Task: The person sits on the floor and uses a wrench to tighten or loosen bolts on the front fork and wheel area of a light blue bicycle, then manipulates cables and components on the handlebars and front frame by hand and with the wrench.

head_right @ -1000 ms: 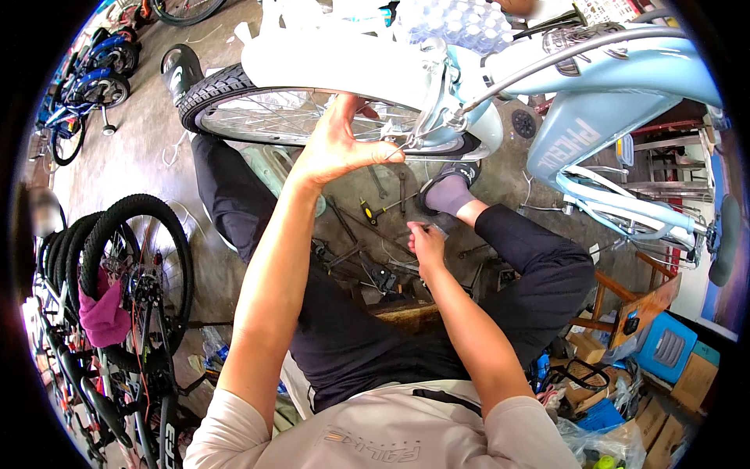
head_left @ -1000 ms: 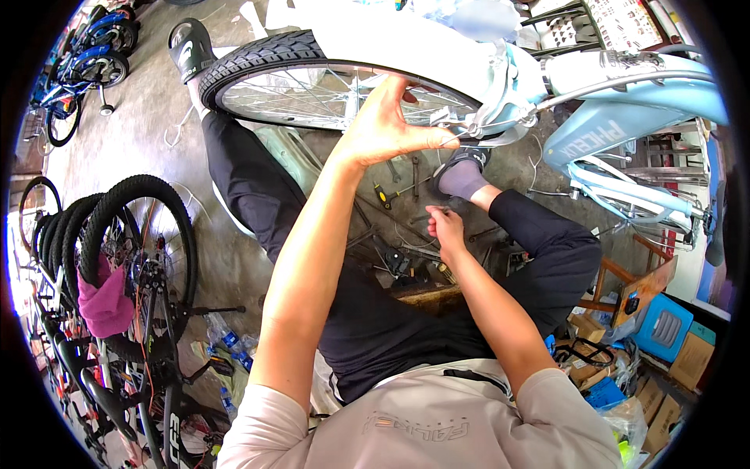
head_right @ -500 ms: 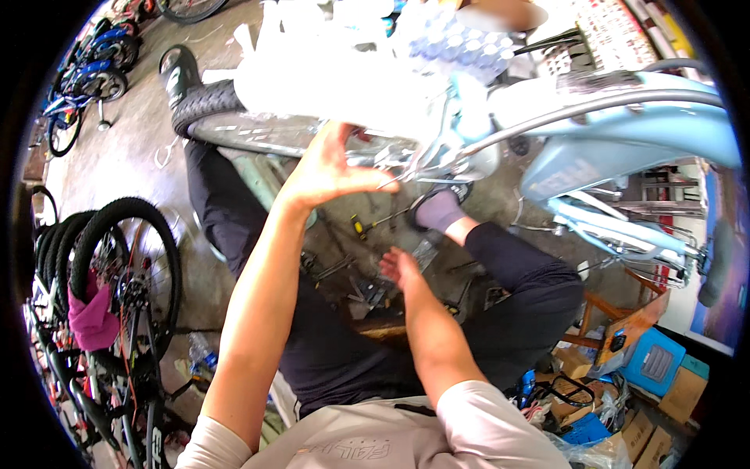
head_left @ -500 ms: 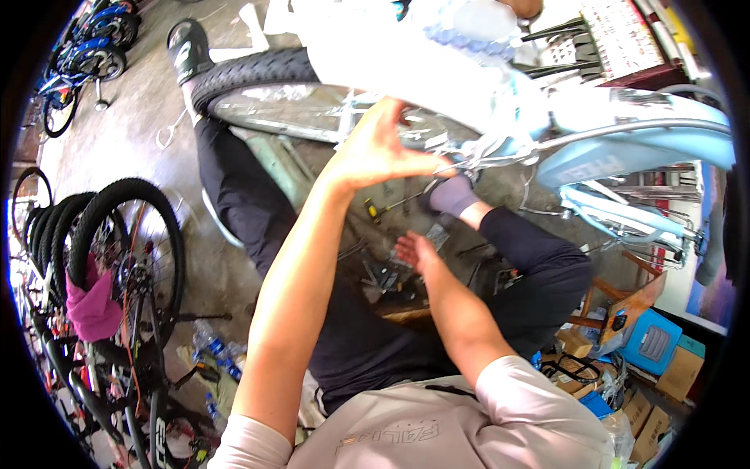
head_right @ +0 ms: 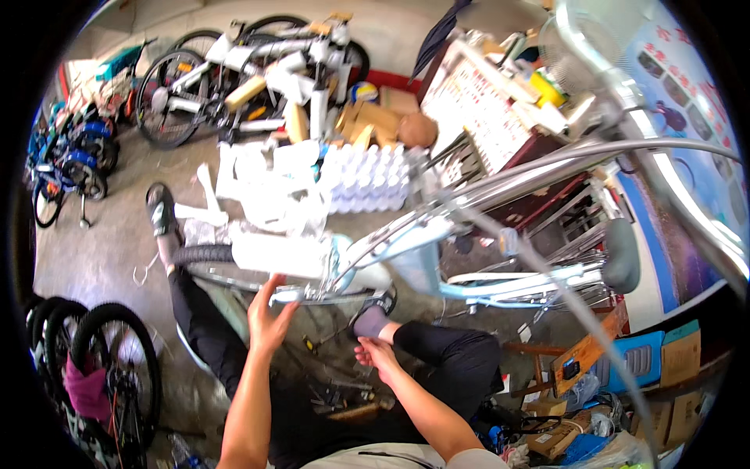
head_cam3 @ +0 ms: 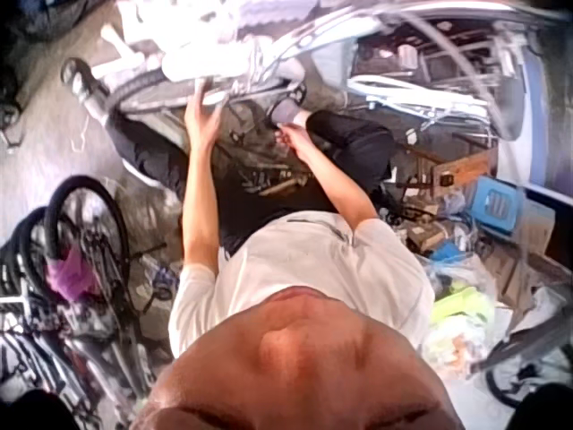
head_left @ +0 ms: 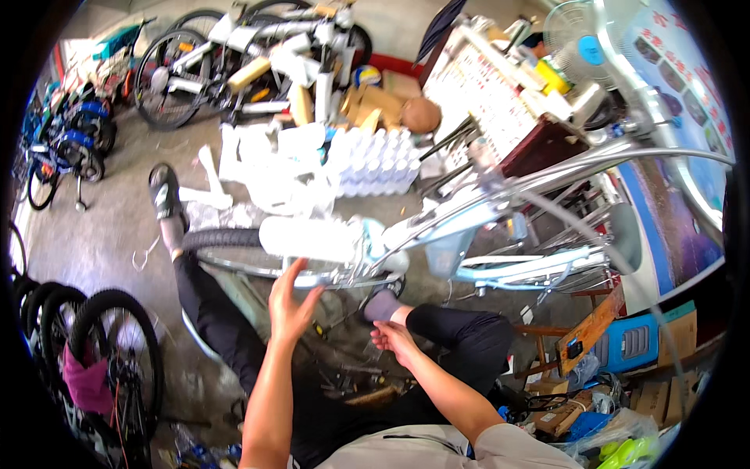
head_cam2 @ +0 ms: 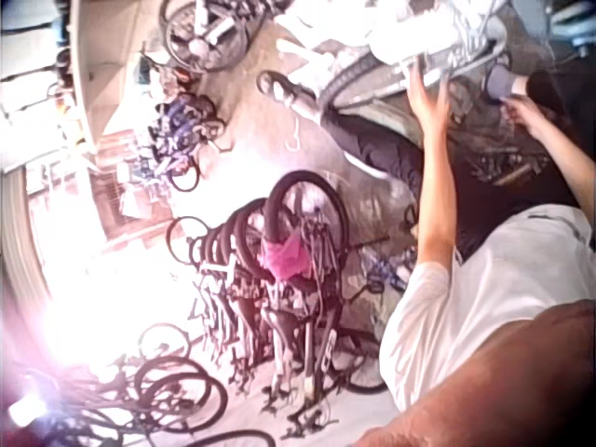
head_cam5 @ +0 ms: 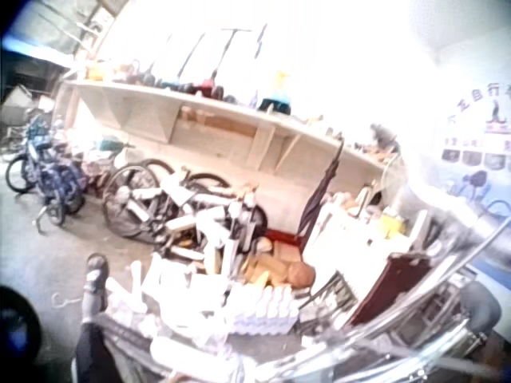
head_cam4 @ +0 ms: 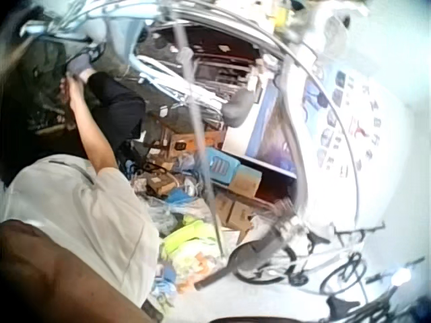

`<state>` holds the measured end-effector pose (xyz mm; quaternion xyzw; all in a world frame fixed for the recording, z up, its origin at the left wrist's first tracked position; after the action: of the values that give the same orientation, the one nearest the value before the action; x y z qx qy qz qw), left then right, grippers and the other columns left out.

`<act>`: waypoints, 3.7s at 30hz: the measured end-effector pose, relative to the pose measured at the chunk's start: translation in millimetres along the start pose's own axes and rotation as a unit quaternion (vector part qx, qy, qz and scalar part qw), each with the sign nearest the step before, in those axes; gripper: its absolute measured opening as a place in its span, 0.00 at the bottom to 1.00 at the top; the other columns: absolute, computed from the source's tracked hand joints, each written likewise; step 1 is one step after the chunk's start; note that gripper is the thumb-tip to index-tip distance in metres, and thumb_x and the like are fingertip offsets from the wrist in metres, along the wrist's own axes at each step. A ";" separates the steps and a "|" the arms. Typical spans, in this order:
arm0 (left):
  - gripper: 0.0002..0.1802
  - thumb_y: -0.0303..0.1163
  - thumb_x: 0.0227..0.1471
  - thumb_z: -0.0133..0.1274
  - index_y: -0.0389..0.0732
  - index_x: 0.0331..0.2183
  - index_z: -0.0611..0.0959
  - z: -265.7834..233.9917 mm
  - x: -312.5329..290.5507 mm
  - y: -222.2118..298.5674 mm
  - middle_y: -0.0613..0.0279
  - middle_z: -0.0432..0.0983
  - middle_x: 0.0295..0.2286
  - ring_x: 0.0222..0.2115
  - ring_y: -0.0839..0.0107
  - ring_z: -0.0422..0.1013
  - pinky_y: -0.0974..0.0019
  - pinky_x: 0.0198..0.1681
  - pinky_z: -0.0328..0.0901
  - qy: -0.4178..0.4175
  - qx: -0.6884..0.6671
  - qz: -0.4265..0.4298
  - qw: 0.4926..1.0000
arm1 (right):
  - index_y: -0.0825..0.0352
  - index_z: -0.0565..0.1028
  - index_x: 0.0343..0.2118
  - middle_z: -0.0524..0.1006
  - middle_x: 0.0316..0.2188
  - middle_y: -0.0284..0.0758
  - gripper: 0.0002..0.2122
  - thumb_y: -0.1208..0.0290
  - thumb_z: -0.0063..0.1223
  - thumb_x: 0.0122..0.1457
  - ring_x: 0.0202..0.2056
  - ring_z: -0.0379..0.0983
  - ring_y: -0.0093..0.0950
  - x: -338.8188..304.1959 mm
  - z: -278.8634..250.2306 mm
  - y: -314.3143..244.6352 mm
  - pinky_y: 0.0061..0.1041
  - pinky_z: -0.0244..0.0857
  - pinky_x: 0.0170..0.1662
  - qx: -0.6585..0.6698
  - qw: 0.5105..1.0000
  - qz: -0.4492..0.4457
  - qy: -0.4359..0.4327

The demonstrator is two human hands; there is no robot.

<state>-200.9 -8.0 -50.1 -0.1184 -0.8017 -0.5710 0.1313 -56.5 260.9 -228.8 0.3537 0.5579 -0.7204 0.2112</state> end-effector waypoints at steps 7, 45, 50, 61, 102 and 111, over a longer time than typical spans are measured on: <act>0.12 0.17 0.54 0.54 0.32 0.43 0.81 -51.1 -14.9 119.0 0.58 0.82 0.29 0.25 0.74 0.75 0.72 0.29 0.68 0.136 -0.042 0.048 0.989 | 0.67 0.79 0.45 0.80 0.32 0.32 0.12 0.65 0.51 0.66 0.31 0.76 0.21 -98.7 -43.5 -168.4 0.21 0.71 0.36 0.009 0.970 -0.234 0.066; 0.19 0.37 0.65 0.48 0.32 0.49 0.77 -104.4 251.8 472.6 0.58 0.80 0.39 0.23 0.78 0.73 0.74 0.23 0.65 0.030 -0.298 0.264 0.917 | 0.69 0.79 0.47 0.73 0.20 0.27 0.14 0.64 0.54 0.65 0.19 0.68 0.14 -438.8 154.5 -584.3 0.18 0.63 0.23 -0.454 0.602 -0.656 0.038; 0.19 0.38 0.66 0.46 0.33 0.48 0.78 -130.9 273.9 509.0 0.59 0.80 0.40 0.26 0.76 0.74 0.71 0.27 0.66 0.032 -0.302 0.229 0.925 | 0.70 0.79 0.48 0.74 0.20 0.28 0.15 0.63 0.55 0.65 0.17 0.70 0.16 -440.0 166.9 -584.0 0.19 0.64 0.24 -0.465 0.603 -0.647 0.033; 0.14 0.36 0.66 0.44 0.39 0.37 0.81 -94.1 315.0 508.7 0.64 0.80 0.25 0.26 0.72 0.78 0.66 0.30 0.69 -0.015 -0.303 0.116 0.946 | 0.70 0.79 0.45 0.73 0.21 0.28 0.17 0.58 0.53 0.66 0.19 0.68 0.15 -424.6 172.1 -594.8 0.18 0.62 0.23 -0.487 0.578 -0.654 0.019; 0.13 0.41 0.50 0.58 0.46 0.35 0.89 5.9 368.9 479.3 0.55 0.83 0.31 0.35 0.57 0.78 0.56 0.39 0.71 -0.136 0.223 0.357 0.897 | 0.68 0.75 0.50 0.79 0.33 0.38 0.15 0.68 0.39 0.68 0.34 0.79 0.24 -395.9 106.8 -668.7 0.23 0.68 0.37 -0.452 0.440 -0.720 0.290; 0.10 0.32 0.50 0.53 0.45 0.29 0.90 15.9 369.4 482.4 0.65 0.85 0.26 0.27 0.68 0.79 0.63 0.30 0.70 -0.153 0.177 0.384 0.893 | 0.69 0.79 0.47 0.81 0.29 0.40 0.17 0.74 0.38 0.62 0.28 0.81 0.27 -396.3 118.3 -662.5 0.24 0.71 0.34 -0.482 0.429 -0.716 0.268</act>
<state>-384.4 176.1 499.3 -0.4776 -0.7920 -0.2992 0.2348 -290.2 303.2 515.2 -0.1566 0.8959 -0.0969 -0.4042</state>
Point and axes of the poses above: each hand's wrist, its own x-axis towards the middle knuckle, its own z-axis out of the palm, y = z × x, the point moved 6 cm from there along x, towards the middle knuckle
